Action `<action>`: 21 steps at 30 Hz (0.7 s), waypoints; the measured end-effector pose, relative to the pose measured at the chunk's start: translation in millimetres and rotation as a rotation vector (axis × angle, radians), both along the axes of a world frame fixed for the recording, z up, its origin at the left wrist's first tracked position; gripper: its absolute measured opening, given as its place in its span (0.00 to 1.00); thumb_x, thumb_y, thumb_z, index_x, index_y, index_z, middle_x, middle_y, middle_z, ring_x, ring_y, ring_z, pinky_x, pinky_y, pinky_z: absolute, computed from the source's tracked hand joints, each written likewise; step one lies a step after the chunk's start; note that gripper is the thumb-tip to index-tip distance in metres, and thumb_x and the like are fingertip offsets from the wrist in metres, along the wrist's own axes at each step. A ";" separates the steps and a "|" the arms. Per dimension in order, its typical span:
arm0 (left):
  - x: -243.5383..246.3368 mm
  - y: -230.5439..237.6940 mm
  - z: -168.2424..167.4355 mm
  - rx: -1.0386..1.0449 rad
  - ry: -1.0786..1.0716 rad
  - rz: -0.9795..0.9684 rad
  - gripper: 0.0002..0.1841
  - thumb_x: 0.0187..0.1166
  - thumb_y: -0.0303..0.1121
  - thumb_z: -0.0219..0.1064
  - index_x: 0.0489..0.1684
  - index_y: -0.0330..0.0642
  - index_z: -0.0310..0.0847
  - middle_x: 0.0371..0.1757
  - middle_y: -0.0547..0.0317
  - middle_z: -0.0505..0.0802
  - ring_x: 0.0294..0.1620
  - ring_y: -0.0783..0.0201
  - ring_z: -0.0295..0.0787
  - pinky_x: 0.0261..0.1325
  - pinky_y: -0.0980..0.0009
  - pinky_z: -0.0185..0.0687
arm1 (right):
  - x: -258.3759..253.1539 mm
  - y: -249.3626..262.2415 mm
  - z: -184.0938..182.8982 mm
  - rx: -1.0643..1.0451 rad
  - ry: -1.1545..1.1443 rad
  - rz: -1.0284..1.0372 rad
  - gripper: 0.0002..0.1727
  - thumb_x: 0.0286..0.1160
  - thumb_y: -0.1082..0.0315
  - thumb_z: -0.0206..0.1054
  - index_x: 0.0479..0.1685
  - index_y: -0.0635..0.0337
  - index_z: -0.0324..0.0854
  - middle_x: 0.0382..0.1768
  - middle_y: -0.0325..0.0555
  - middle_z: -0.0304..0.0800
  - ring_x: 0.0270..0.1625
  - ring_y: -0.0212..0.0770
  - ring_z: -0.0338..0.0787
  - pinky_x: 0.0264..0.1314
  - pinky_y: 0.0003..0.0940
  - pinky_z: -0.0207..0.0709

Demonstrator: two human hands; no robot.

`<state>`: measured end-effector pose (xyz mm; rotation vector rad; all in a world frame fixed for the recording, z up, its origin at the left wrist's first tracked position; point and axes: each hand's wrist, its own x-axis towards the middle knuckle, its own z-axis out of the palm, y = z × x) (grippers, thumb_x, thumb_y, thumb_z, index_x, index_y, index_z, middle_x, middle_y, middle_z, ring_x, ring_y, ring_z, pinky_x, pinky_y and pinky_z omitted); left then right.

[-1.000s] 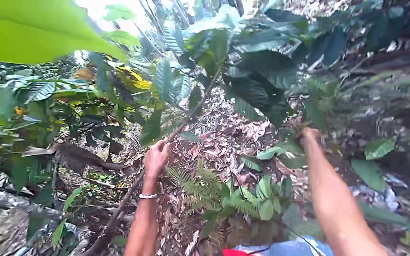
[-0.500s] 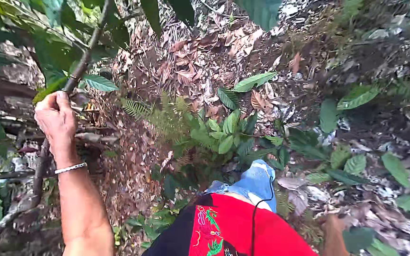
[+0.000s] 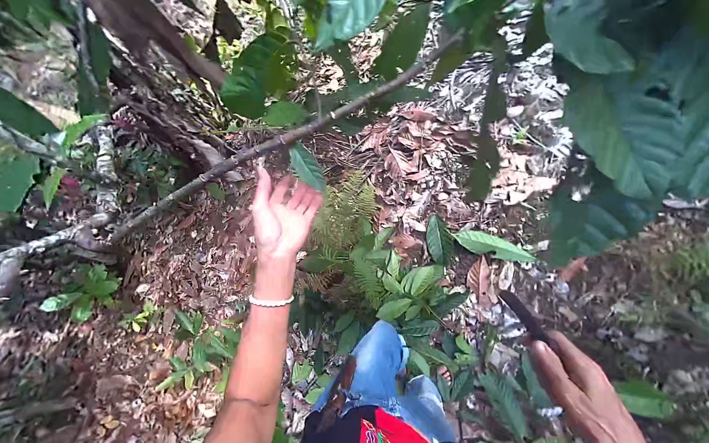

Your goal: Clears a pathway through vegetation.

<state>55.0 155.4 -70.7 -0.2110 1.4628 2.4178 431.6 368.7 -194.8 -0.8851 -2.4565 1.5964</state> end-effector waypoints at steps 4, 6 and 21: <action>-22.5 -1.7 16.0 0.257 -0.034 0.281 0.44 0.85 0.66 0.50 0.92 0.45 0.44 0.83 0.42 0.74 0.82 0.47 0.75 0.81 0.54 0.75 | -99.3 -15.9 67.7 0.265 0.233 0.231 0.28 0.92 0.47 0.43 0.61 0.61 0.80 0.22 0.38 0.79 0.20 0.34 0.78 0.22 0.35 0.76; -33.4 -8.6 25.1 0.307 -0.022 0.360 0.43 0.85 0.65 0.50 0.92 0.46 0.44 0.84 0.43 0.73 0.83 0.47 0.74 0.81 0.53 0.75 | -138.0 -22.2 92.1 0.349 0.359 0.309 0.25 0.93 0.50 0.45 0.60 0.61 0.81 0.26 0.43 0.84 0.21 0.36 0.82 0.21 0.36 0.77; -63.4 -23.0 13.4 0.479 0.091 0.608 0.18 0.96 0.41 0.36 0.41 0.50 0.71 0.21 0.69 0.75 0.22 0.71 0.80 0.43 0.73 0.87 | -309.7 5.9 166.6 0.636 0.465 0.559 0.20 0.92 0.58 0.48 0.59 0.65 0.79 0.23 0.43 0.79 0.21 0.32 0.75 0.23 0.27 0.68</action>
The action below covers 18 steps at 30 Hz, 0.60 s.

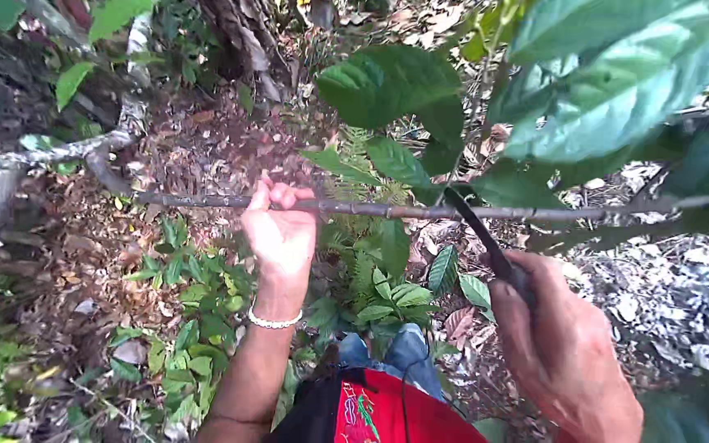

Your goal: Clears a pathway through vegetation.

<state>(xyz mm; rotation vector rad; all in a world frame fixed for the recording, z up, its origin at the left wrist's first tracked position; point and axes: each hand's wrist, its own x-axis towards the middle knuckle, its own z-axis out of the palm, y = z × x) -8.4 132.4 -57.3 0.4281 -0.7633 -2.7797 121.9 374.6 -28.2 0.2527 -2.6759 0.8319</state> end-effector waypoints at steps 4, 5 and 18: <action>-10.7 12.9 -28.9 0.061 -0.173 0.188 0.20 0.93 0.44 0.41 0.29 0.50 0.71 0.11 0.71 0.71 0.08 0.74 0.67 0.16 0.80 0.72 | -34.3 7.7 -11.8 0.098 -0.203 0.098 0.18 0.89 0.59 0.50 0.60 0.62 0.78 0.21 0.43 0.78 0.19 0.42 0.79 0.20 0.41 0.70; -11.7 13.8 -38.3 0.049 -0.199 0.205 0.22 0.94 0.46 0.41 0.25 0.52 0.69 0.10 0.71 0.69 0.06 0.75 0.64 0.14 0.81 0.67 | -43.5 9.2 -17.6 0.114 -0.260 0.123 0.17 0.88 0.59 0.51 0.60 0.62 0.78 0.21 0.45 0.80 0.19 0.46 0.81 0.20 0.45 0.72; -10.5 7.6 -155.2 -0.210 -0.512 0.265 0.29 0.96 0.51 0.40 0.12 0.57 0.56 0.05 0.74 0.60 0.04 0.75 0.54 0.10 0.80 0.56 | -75.0 -7.1 -116.2 0.458 -0.873 0.421 0.17 0.92 0.64 0.53 0.66 0.69 0.73 0.47 0.68 0.90 0.45 0.69 0.93 0.45 0.62 0.84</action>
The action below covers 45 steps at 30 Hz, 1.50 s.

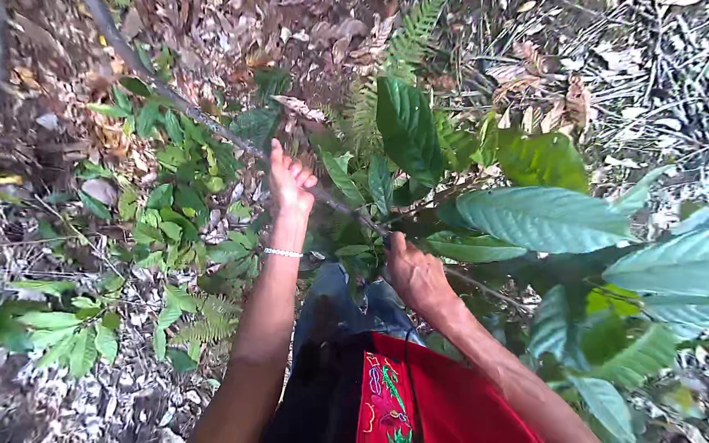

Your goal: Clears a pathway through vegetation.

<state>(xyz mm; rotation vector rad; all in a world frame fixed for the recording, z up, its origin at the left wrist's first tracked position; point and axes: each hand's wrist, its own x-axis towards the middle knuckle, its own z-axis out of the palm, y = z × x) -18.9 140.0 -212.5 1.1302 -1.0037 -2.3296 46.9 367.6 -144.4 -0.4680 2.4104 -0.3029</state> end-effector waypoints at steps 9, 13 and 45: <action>10.1 -16.5 -8.1 0.007 0.010 0.008 0.28 0.96 0.46 0.39 0.13 0.57 0.57 0.05 0.74 0.61 0.04 0.76 0.54 0.09 0.81 0.55 | -21.1 -30.5 -19.0 0.024 -0.090 0.085 0.18 0.95 0.59 0.51 0.63 0.66 0.72 0.39 0.63 0.90 0.45 0.66 0.94 0.44 0.60 0.85; 13.7 -19.7 -8.0 0.027 0.037 -0.005 0.28 0.97 0.45 0.39 0.13 0.57 0.58 0.06 0.74 0.61 0.04 0.76 0.54 0.10 0.81 0.56 | -25.9 -34.3 -14.2 0.050 -0.119 0.141 0.18 0.95 0.58 0.49 0.61 0.66 0.72 0.37 0.63 0.90 0.44 0.66 0.94 0.43 0.60 0.85; 17.3 -21.4 16.5 0.092 0.128 -0.022 0.30 0.97 0.42 0.38 0.08 0.57 0.55 0.04 0.73 0.61 0.03 0.75 0.54 0.09 0.80 0.54 | -47.1 10.1 17.5 0.151 -0.233 0.133 0.19 0.95 0.56 0.48 0.58 0.64 0.72 0.29 0.57 0.86 0.38 0.63 0.92 0.41 0.59 0.83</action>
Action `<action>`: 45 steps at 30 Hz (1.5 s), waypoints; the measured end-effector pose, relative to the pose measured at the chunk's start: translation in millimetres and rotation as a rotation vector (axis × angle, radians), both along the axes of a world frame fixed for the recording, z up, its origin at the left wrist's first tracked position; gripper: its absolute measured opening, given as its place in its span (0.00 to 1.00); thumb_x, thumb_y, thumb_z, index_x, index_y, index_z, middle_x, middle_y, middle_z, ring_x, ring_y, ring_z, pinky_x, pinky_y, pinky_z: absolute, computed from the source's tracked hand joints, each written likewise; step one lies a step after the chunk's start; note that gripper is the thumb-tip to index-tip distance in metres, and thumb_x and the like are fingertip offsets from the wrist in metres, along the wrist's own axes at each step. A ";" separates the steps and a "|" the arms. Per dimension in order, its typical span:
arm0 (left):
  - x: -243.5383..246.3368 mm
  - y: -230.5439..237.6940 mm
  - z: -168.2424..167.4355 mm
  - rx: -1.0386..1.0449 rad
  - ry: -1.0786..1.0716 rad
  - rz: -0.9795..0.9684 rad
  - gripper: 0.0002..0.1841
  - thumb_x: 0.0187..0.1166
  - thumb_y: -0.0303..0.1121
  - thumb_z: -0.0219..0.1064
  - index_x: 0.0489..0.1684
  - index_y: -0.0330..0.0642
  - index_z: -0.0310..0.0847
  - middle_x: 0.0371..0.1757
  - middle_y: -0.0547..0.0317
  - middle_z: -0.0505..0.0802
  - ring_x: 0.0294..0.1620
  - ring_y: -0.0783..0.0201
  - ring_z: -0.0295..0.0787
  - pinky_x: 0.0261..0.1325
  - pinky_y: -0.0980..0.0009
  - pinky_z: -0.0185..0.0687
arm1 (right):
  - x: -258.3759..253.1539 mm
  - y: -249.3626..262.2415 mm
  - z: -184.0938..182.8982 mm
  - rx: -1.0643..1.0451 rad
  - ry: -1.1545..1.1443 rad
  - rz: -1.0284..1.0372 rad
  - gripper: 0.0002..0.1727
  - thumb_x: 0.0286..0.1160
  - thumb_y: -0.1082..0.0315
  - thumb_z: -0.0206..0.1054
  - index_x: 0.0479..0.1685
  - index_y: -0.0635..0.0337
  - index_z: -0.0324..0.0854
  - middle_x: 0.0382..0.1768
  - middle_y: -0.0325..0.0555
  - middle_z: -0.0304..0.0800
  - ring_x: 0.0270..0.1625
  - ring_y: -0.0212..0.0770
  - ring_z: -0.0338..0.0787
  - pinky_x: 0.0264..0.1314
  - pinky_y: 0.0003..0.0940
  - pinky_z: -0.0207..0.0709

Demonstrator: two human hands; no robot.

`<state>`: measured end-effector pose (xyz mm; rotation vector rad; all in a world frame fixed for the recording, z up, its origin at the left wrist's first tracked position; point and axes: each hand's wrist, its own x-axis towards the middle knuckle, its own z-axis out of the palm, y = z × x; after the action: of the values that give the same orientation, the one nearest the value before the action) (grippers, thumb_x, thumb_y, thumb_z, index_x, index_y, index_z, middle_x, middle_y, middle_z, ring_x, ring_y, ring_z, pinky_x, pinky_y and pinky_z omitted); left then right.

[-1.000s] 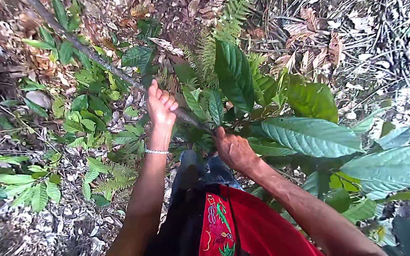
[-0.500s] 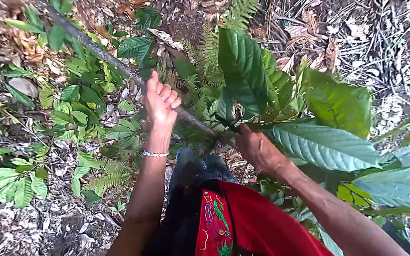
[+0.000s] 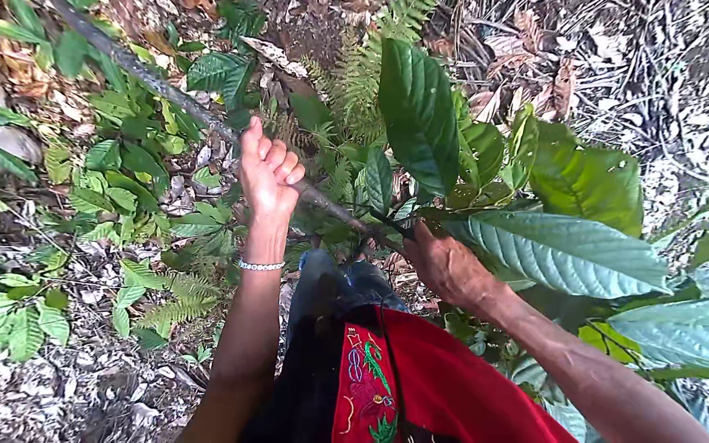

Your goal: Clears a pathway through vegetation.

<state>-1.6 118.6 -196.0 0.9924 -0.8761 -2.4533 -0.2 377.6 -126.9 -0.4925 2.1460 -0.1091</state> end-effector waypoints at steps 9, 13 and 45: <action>-1.8 5.7 -0.5 0.020 0.004 -0.003 0.29 0.97 0.42 0.39 0.10 0.57 0.57 0.05 0.73 0.62 0.04 0.76 0.56 0.11 0.81 0.56 | 32.9 -2.1 -4.8 0.075 0.193 0.111 0.13 0.89 0.68 0.52 0.57 0.70 0.74 0.32 0.66 0.88 0.36 0.69 0.93 0.35 0.60 0.83; -3.8 10.8 -12.2 -0.017 -0.034 -0.004 0.28 0.96 0.42 0.39 0.12 0.56 0.58 0.05 0.73 0.63 0.04 0.76 0.56 0.11 0.81 0.58 | 13.3 -16.9 -24.4 0.178 0.047 0.087 0.15 0.92 0.66 0.51 0.66 0.67 0.70 0.38 0.67 0.90 0.45 0.72 0.93 0.44 0.66 0.83; -16.4 127.1 -46.4 -0.213 -0.412 0.135 0.22 0.95 0.43 0.49 0.21 0.53 0.61 0.08 0.72 0.61 0.07 0.72 0.60 0.16 0.75 0.70 | 2.0 -13.8 -53.7 0.164 0.022 0.021 0.17 0.89 0.73 0.50 0.72 0.67 0.64 0.47 0.69 0.89 0.53 0.71 0.93 0.50 0.65 0.84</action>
<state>-18.1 245.7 -242.3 1.4492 -1.1286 -2.0238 1.8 363.8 -180.6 -0.4216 2.1496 0.0837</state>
